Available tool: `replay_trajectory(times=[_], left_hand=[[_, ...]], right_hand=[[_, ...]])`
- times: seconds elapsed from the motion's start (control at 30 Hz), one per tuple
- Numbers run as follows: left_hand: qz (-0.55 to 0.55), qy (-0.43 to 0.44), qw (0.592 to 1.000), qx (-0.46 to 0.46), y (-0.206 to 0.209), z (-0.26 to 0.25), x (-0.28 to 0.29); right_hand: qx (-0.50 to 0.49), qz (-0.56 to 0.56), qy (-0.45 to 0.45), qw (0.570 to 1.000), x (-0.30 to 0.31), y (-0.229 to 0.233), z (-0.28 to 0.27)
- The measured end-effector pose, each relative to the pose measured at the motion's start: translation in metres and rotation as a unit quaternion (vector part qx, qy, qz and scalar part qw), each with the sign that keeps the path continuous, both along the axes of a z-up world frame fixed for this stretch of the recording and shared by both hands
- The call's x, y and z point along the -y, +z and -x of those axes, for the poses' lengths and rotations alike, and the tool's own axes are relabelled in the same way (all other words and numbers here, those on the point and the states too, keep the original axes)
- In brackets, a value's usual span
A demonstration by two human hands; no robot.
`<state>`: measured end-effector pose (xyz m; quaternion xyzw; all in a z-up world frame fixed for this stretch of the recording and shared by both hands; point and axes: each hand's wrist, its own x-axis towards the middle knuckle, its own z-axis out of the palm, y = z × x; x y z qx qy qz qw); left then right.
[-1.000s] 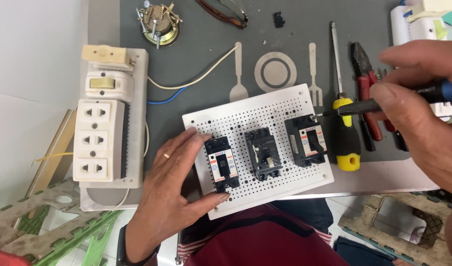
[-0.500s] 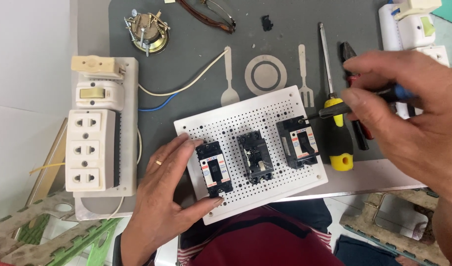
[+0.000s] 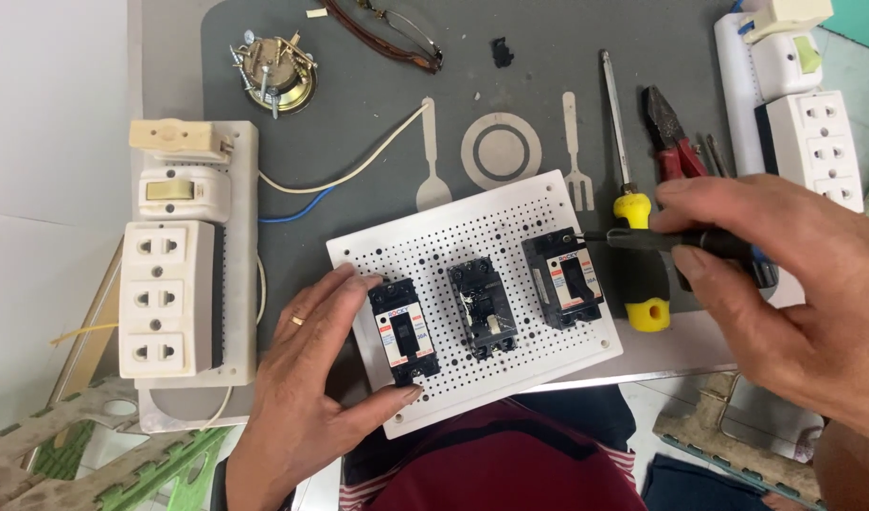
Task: The person uses a screwdriver to manipulate screws on three black circuit breakers mounted on a white perforated board. They then pick up a black power strip and use the screwdriver to work on its end cap.
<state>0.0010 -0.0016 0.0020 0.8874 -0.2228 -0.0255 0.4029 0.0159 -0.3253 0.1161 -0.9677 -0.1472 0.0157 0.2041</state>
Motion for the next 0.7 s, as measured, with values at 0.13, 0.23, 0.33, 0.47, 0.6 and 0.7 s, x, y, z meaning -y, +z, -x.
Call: replay_trajectory(times=[0.13,0.23,0.33,0.47,0.6,0.7], left_hand=[[0.007,-0.005,1.000,0.025,-0.003,0.000,0.000],[0.007,-0.007,1.000,0.025,-0.005,0.001,-0.001],[0.028,-0.015,0.998,0.059,-0.009,0.002,-0.002],[0.026,-0.008,0.998,0.056,-0.007,0.002,-0.001],[0.017,-0.010,0.998,0.055,-0.010,0.002,-0.002],[0.024,-0.012,0.997,0.068,-0.009,0.002,-0.001]], right_hand=[[0.048,-0.014,-0.033,0.998,0.007,-0.013,0.007],[0.072,-0.020,-0.038,0.997,0.013,-0.020,0.009],[0.061,-0.012,-0.024,0.998,0.012,-0.018,0.009],[0.052,-0.035,-0.051,0.997,0.011,-0.018,0.012],[0.070,-0.051,-0.008,0.996,0.014,-0.020,0.008],[0.049,-0.032,-0.027,0.998,0.014,-0.020,0.007]])
